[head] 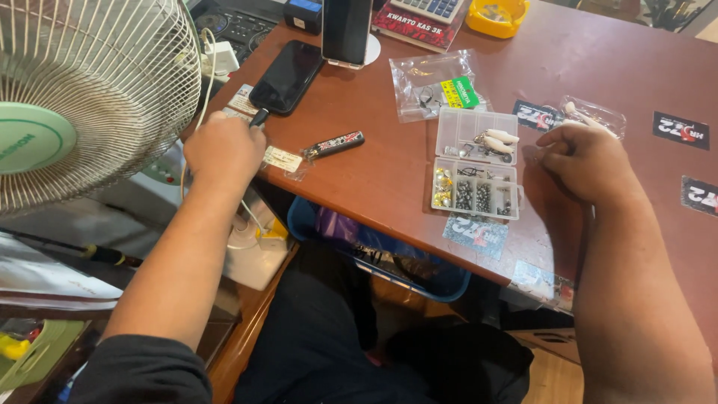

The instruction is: Organizing small fishing tackle components like hooks and weights into a plastic storage box

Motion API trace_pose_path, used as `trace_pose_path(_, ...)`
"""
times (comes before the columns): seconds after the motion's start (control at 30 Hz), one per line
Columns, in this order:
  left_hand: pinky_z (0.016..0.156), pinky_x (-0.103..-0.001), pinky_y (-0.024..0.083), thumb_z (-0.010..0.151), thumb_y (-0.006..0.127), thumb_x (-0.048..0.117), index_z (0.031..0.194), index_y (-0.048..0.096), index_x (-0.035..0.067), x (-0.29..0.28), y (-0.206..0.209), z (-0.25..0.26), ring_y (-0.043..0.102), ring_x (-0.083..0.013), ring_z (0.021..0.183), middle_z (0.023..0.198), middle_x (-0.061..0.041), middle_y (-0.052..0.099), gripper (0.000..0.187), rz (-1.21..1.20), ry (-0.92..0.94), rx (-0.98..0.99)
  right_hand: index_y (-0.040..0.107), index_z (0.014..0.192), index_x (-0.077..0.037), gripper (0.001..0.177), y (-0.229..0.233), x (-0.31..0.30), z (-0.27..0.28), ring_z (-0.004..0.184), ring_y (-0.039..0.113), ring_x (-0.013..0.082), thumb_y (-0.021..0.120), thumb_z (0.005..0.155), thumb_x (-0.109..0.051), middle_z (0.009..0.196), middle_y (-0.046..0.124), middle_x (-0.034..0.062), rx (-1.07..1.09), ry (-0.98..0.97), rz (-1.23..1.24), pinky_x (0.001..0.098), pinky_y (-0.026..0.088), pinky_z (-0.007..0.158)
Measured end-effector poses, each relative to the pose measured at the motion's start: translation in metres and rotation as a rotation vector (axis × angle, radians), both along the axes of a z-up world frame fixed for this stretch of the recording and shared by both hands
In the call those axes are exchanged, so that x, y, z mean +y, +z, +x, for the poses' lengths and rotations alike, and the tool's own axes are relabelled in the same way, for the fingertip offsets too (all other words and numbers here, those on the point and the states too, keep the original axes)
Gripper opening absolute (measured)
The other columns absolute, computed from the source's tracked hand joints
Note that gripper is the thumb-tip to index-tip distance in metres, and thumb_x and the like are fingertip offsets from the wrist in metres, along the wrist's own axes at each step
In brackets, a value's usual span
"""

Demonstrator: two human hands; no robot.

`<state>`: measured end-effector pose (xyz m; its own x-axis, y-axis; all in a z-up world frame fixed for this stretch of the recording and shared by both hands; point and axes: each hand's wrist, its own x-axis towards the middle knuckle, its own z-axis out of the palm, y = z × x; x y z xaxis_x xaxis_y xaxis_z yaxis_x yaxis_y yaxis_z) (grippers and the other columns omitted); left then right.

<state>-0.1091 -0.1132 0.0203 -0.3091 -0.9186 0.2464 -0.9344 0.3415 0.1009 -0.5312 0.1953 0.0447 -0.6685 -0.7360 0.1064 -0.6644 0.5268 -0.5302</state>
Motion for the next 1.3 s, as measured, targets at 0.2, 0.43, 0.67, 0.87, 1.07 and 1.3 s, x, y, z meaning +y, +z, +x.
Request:
trace_pose_path(0.2, 0.066, -0.06, 0.053, 0.098, 0.049, 0.035, 0.096, 0.077, 0.007, 0.002, -0.005, 0.005, 0.067, -0.0469, 0.087, 0.101, -0.017, 0.066, 0.039, -0.087, -0.044, 0.107, 0.078, 0.106, -0.022, 0.018, -0.002, -0.001, -0.003, 0.085, 0.059, 0.0179, 0.075, 0.088, -0.023, 0.085, 0.068, -0.0016, 0.006, -0.015, 0.013, 0.0339, 0.044, 0.082)
trace_pose_path(0.43, 0.06, -0.059, 0.052, 0.099, 0.051, 0.034, 0.095, 0.079, 0.017, -0.003, -0.016, 0.008, 0.066, -0.0437, 0.082, 0.095, -0.015, 0.065, 0.033, -0.162, -0.07, 0.155, 0.077, 0.106, -0.024, 0.019, -0.005, -0.001, -0.006, 0.085, 0.059, 0.0191, 0.074, 0.087, -0.023, 0.089, 0.068, -0.0007, -0.005, -0.037, 0.018, 0.034, 0.043, 0.082)
trace_pose_path(0.67, 0.067, -0.056, 0.054, 0.091, 0.055, 0.034, 0.086, 0.076, 0.009, -0.014, -0.026, 0.001, 0.066, -0.0445, 0.087, 0.093, -0.017, 0.066, 0.033, -0.265, -0.109, 0.061, 0.078, 0.106, -0.02, 0.019, -0.008, -0.001, -0.01, 0.085, 0.06, 0.0183, 0.073, 0.088, -0.021, 0.086, 0.068, -0.0006, 0.018, 0.014, -0.006, 0.0343, 0.044, 0.082)
trace_pose_path(0.87, 0.071, -0.061, 0.051, 0.089, 0.054, 0.022, 0.1, 0.071, 0.003, -0.011, 0.008, -0.009, 0.065, -0.0496, 0.093, 0.1, -0.023, 0.069, 0.028, -0.09, -0.183, 0.071, 0.077, 0.104, -0.021, 0.016, -0.007, -0.001, -0.009, 0.083, 0.058, 0.0177, 0.076, 0.089, -0.025, 0.087, 0.069, -0.0001, 0.022, -0.003, -0.003, 0.0342, 0.043, 0.08)
trace_pose_path(1.07, 0.091, -0.057, 0.05, 0.085, 0.051, 0.012, 0.149, 0.057, 0.024, 0.004, 0.056, -0.022, 0.062, -0.0506, 0.112, 0.123, -0.029, 0.067, 0.065, 0.199, -0.177, 0.045, 0.078, 0.105, -0.021, 0.019, -0.002, -0.002, -0.004, 0.091, 0.063, 0.0216, 0.076, 0.088, -0.03, 0.096, 0.072, 0.0033, 0.02, -0.017, 0.029, 0.0362, 0.045, 0.083)
trace_pose_path(1.3, 0.1, -0.052, 0.051, 0.081, 0.05, 0.007, 0.151, 0.055, 0.025, -0.015, 0.064, -0.039, 0.06, -0.0422, 0.125, 0.14, -0.018, 0.063, 0.072, 0.298, -0.183, -0.172, 0.077, 0.104, -0.024, 0.02, -0.003, -0.003, -0.008, 0.093, 0.063, 0.0245, 0.074, 0.087, -0.034, 0.1, 0.072, 0.0045, 0.052, -0.021, 0.061, 0.0389, 0.046, 0.083)
